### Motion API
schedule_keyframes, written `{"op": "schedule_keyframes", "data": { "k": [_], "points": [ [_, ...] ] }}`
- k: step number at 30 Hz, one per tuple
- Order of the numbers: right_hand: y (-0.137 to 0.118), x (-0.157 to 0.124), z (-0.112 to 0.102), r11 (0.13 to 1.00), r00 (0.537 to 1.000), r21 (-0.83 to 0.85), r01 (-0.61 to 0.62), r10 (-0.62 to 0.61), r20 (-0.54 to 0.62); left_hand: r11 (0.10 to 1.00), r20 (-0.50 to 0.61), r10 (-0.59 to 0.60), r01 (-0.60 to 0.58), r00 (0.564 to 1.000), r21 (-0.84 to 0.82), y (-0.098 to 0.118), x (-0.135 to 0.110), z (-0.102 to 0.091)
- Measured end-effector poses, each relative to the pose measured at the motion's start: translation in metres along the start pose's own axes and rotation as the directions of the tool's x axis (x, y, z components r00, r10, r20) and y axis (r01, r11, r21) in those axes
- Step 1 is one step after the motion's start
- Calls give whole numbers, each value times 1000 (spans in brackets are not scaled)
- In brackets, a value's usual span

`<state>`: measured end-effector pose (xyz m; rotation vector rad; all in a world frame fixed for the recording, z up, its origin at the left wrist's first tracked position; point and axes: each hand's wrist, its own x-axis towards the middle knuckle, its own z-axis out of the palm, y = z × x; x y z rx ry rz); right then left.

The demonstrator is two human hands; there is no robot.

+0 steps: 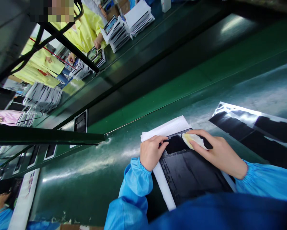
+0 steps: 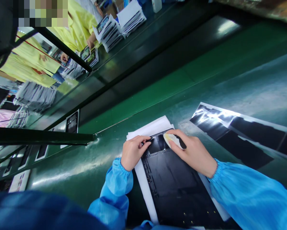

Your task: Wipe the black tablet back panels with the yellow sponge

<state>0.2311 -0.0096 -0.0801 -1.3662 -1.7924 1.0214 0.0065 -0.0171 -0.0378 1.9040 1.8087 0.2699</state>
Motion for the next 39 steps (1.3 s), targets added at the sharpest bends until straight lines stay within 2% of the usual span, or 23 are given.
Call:
{"op": "schedule_keyframes", "data": {
  "k": [5, 11, 13, 15, 16, 17, 21, 25, 28, 33, 37, 39],
  "points": [
    [-1, 0, -1, 1000, 1000, 3, -2, 2, 14, 996, 14, 27, -28, 1000, 87, 5, -1, 1],
    [-3, 1, -1, 1000, 1000, 8, 4, -4, 1, 896, -42, 169, -135, 985, 424, 4, -8, 1],
    [-2, 1, 0, 1000, 1000, 8, 5, -5, 4, 842, -16, 314, -271, 949, 466, -1, -12, -1],
    [-2, 1, 0, 1000, 1000, 12, 12, -12, 3, 767, 48, 482, -448, 875, 460, -7, -17, -2],
    [-2, 1, 0, 1000, 1000, 14, 17, -17, 2, 735, 73, 536, -507, 841, 449, -9, -20, -2],
    [-2, 1, 0, 1000, 1000, 14, 17, -17, 1, 722, 83, 555, -529, 828, 446, -12, -23, -2],
    [-3, 0, 0, 1000, 1000, -4, 13, -13, 0, 728, 53, 517, -471, 855, 499, -20, -32, 1],
    [-5, 1, 0, 995, 999, -91, 37, -37, -4, 660, -39, 615, -488, 787, 571, -24, -35, 9],
    [-7, 1, -1, 984, 999, -174, 43, -44, -5, 667, -105, 621, -453, 777, 591, -25, -33, 10],
    [-12, 1, 10, 950, 988, -291, 116, -141, -65, 651, -89, 699, -580, 709, 489, -27, -38, 5],
    [-20, 3, 34, 926, 970, -305, 223, -242, -28, 666, -114, 706, -600, 699, 443, -31, -40, 5],
    [-22, 5, 38, 920, 964, -301, 251, -266, -9, 672, -116, 703, -602, 701, 432, -31, -40, 6]
  ]
}}
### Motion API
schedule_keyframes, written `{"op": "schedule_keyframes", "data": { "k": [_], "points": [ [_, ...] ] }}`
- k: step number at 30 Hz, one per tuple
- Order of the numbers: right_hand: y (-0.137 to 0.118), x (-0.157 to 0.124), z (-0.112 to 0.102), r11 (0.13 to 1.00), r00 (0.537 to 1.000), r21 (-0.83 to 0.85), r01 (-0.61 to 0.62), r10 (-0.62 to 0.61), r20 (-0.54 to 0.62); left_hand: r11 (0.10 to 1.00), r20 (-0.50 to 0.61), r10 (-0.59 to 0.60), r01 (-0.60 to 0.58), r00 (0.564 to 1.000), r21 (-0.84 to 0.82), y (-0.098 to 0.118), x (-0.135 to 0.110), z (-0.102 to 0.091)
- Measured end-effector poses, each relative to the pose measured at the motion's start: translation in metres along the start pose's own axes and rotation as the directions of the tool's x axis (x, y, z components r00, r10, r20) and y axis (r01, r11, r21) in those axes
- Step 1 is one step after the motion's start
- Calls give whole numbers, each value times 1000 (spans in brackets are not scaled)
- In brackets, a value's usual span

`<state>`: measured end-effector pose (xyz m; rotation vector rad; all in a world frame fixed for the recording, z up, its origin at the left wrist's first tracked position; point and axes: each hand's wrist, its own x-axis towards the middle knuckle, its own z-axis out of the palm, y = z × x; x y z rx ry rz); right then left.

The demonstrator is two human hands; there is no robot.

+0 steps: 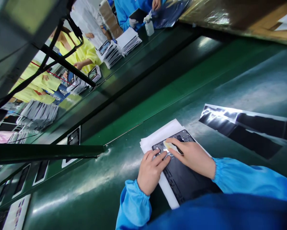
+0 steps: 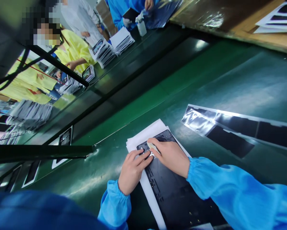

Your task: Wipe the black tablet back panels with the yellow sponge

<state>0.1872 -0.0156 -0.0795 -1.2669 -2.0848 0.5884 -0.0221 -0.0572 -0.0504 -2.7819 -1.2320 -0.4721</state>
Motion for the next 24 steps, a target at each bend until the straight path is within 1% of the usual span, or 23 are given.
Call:
{"op": "schedule_keyframes", "data": {
  "k": [2, 5, 7, 12, 16, 21, 23, 24],
  "points": [
    [5, 1, -4, 1000, 1000, -21, -8, 7, -11, 1000, 6, -10, 10, 1000, -12, 0, 0, 1],
    [17, -2, -18, 995, 996, -72, -71, 67, -60, 999, 11, -16, 16, 1000, -29, 0, 0, 1],
    [21, -5, -23, 992, 994, -82, -90, 84, -73, 999, 6, -14, 14, 1000, -34, 1, 1, 0],
    [19, -12, -25, 997, 998, -52, -49, 48, -27, 999, -4, -19, 19, 1000, -30, 2, 3, -2],
    [23, -16, -27, 993, 993, -43, -109, 107, -38, 1000, 1, -14, 14, 1000, -26, 2, 3, -2],
    [24, -21, -26, 994, 994, -15, -111, 111, -11, 1000, 16, -11, 11, 1000, -23, 0, 2, -4],
    [26, -21, -30, 987, 988, 30, -155, 155, -13, 1000, 19, -3, 3, 1000, -19, 1, 3, -5],
    [27, -21, -33, 976, 979, 82, -200, 202, -26, 1000, 18, -1, 1, 1000, -16, 2, 5, -5]
  ]
}}
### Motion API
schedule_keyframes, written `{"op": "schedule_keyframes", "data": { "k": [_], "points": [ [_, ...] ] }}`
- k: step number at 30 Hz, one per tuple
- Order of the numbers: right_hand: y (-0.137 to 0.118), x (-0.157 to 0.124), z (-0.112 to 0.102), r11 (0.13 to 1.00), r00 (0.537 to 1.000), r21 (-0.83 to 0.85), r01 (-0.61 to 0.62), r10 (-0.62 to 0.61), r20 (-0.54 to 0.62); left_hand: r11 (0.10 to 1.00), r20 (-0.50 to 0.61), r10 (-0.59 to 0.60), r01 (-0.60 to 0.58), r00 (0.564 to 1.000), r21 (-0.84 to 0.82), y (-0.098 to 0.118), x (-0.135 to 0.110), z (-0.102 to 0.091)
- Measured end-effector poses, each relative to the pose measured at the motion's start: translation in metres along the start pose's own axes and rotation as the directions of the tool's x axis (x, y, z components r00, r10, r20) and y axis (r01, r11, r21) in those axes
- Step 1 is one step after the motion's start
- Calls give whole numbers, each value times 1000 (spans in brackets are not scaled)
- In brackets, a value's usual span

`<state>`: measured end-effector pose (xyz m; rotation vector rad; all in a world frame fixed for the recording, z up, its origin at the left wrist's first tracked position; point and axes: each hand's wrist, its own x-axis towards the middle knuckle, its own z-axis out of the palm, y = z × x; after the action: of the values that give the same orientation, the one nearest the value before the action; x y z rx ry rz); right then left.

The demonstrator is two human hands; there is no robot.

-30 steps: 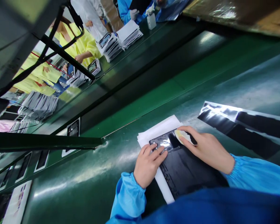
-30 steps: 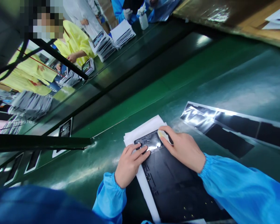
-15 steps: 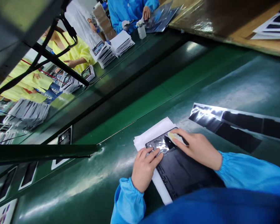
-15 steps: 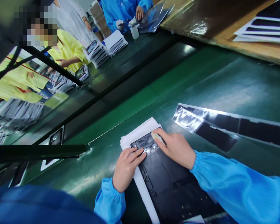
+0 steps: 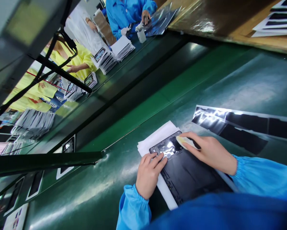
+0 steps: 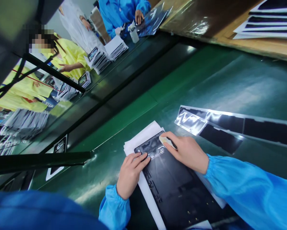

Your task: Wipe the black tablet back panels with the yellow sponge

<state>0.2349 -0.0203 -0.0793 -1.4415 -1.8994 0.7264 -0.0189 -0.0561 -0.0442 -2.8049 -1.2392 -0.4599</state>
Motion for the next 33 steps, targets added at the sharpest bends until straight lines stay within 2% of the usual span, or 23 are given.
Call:
{"op": "schedule_keyframes", "data": {
  "k": [2, 4, 6, 7, 10, 13, 15, 17, 20, 24, 28, 33],
  "points": [
    [4, 3, -6, 977, 986, 165, -134, 148, -78, 1000, -9, -9, 10, 1000, 29, 5, 7, 2],
    [10, 6, -8, 907, 938, 345, -240, 308, -157, 996, -29, -17, 20, 999, 83, 13, 19, 8],
    [17, 9, -5, 848, 898, 449, -282, 398, -189, 991, -57, -7, 14, 998, 130, 24, 33, 14],
    [20, 10, -3, 834, 892, 471, -286, 411, -187, 990, -61, 7, 2, 998, 139, 29, 41, 18],
    [25, 12, 4, 828, 897, 486, -281, 407, -174, 991, -20, 31, -28, 999, 134, 37, 57, 25],
    [24, 12, 4, 834, 917, 496, -243, 364, -163, 995, -7, 12, -11, 1000, 103, 32, 64, 28],
    [21, 12, 1, 842, 933, 501, -202, 321, -162, 996, -44, -62, 65, 997, 66, 23, 66, 29],
    [21, 12, 0, 852, 944, 491, -181, 291, -156, 980, -66, -187, 190, 980, 56, 14, 67, 32],
    [25, 10, 1, 871, 959, 453, -192, 264, -102, 940, -38, -334, 336, 942, 64, 4, 70, 36],
    [37, 9, 7, 888, 970, 416, -196, 239, -52, 930, 42, -365, 363, 930, 55, -4, 72, 40],
    [50, 7, 19, 885, 970, 419, -202, 239, -38, 913, 25, -401, 397, 916, 94, -11, 72, 37],
    [65, 4, 31, 855, 978, 484, -187, 209, 9, 886, 86, -464, 459, 882, 72, -17, 69, 27]
  ]
}}
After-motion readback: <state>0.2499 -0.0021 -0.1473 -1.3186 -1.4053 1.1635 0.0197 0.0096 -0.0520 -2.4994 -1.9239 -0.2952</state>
